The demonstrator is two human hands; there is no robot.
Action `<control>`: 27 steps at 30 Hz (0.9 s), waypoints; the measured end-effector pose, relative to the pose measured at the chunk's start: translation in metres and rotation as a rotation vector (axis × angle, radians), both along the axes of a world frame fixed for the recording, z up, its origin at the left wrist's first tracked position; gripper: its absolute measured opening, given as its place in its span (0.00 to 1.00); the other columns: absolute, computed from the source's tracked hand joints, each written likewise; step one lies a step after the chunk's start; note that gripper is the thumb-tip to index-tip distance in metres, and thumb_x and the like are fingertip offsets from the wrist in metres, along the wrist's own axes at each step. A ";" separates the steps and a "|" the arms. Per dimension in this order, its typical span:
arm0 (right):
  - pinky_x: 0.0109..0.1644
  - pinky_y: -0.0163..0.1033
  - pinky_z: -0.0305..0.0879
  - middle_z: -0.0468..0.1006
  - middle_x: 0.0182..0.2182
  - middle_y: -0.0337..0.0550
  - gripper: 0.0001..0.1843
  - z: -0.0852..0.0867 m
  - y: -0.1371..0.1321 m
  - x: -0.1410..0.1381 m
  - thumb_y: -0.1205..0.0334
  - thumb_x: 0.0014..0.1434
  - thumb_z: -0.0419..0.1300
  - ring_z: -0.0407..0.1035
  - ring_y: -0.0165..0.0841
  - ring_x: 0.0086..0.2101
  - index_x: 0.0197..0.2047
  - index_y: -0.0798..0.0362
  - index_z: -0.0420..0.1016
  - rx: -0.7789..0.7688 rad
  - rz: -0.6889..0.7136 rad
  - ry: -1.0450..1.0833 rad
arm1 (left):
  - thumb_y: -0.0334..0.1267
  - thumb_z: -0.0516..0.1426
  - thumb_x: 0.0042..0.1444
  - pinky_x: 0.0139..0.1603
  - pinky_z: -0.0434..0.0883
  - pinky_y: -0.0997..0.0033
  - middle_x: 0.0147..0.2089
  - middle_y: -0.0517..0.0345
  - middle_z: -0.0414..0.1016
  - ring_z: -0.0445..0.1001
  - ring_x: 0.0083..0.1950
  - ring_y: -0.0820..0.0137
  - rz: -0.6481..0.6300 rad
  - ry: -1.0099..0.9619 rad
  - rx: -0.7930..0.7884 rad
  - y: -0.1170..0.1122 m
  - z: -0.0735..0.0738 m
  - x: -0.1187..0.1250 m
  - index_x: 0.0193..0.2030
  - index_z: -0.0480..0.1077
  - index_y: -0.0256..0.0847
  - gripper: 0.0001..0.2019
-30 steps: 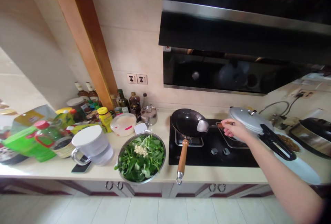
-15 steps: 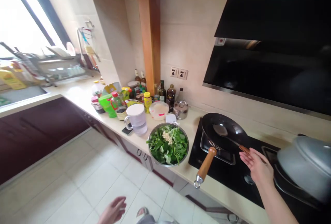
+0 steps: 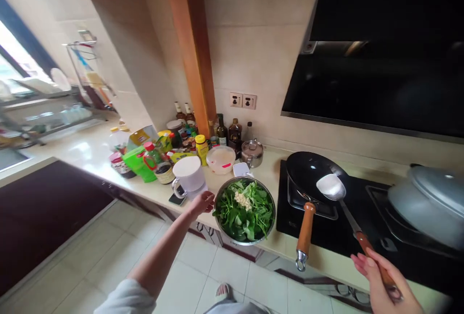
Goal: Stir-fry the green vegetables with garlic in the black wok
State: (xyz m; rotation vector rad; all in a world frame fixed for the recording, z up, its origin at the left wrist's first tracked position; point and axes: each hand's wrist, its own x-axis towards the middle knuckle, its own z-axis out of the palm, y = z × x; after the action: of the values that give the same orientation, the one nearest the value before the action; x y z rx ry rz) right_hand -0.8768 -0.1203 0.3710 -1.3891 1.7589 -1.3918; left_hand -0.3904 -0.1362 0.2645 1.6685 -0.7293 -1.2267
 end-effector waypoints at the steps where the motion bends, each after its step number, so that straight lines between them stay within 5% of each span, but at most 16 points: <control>1: 0.49 0.41 0.75 0.81 0.39 0.46 0.25 0.000 0.007 0.012 0.42 0.51 0.63 0.77 0.42 0.41 0.47 0.49 0.74 -0.022 -0.044 0.020 | 0.48 0.60 0.46 0.30 0.69 0.73 0.24 0.61 0.71 0.69 0.25 0.74 -0.063 -0.008 0.018 -0.008 0.003 0.003 0.32 0.66 0.38 0.15; 5: 0.48 0.41 0.75 0.81 0.37 0.47 0.25 -0.005 0.019 0.045 0.41 0.52 0.62 0.77 0.41 0.39 0.45 0.50 0.74 -0.096 -0.127 -0.015 | 0.49 0.61 0.41 0.25 0.66 0.75 0.19 0.63 0.68 0.67 0.22 0.74 -0.312 -0.027 0.077 -0.027 0.016 0.011 0.25 0.61 0.40 0.16; 10: 0.49 0.41 0.75 0.80 0.40 0.47 0.24 -0.015 0.020 0.059 0.43 0.53 0.62 0.77 0.41 0.42 0.46 0.50 0.74 -0.082 -0.173 -0.110 | 0.51 0.59 0.40 0.26 0.68 0.73 0.19 0.67 0.65 0.67 0.21 0.73 -0.489 -0.052 0.117 -0.046 0.017 0.013 0.28 0.61 0.41 0.17; 20: 0.47 0.43 0.77 0.81 0.38 0.46 0.22 -0.012 0.020 0.061 0.46 0.53 0.64 0.77 0.41 0.39 0.45 0.52 0.74 -0.148 -0.176 -0.314 | 0.35 0.58 0.40 0.20 0.70 0.69 0.17 0.57 0.70 0.71 0.18 0.65 -0.498 -0.128 0.235 -0.056 0.017 0.007 0.28 0.69 0.37 0.07; 27: 0.44 0.41 0.77 0.81 0.36 0.47 0.24 -0.006 0.014 0.046 0.45 0.50 0.66 0.78 0.40 0.37 0.44 0.54 0.75 -0.166 -0.192 -0.412 | 0.41 0.63 0.37 0.34 0.77 0.63 0.25 0.59 0.73 0.75 0.28 0.66 -0.412 0.033 0.178 -0.030 0.031 -0.001 0.31 0.68 0.39 0.14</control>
State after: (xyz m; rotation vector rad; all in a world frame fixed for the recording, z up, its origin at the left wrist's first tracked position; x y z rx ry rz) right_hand -0.8312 -0.1059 0.3653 -0.9364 1.5594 -1.8122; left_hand -0.3909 -0.1659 0.2955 1.6853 -1.0020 -1.6433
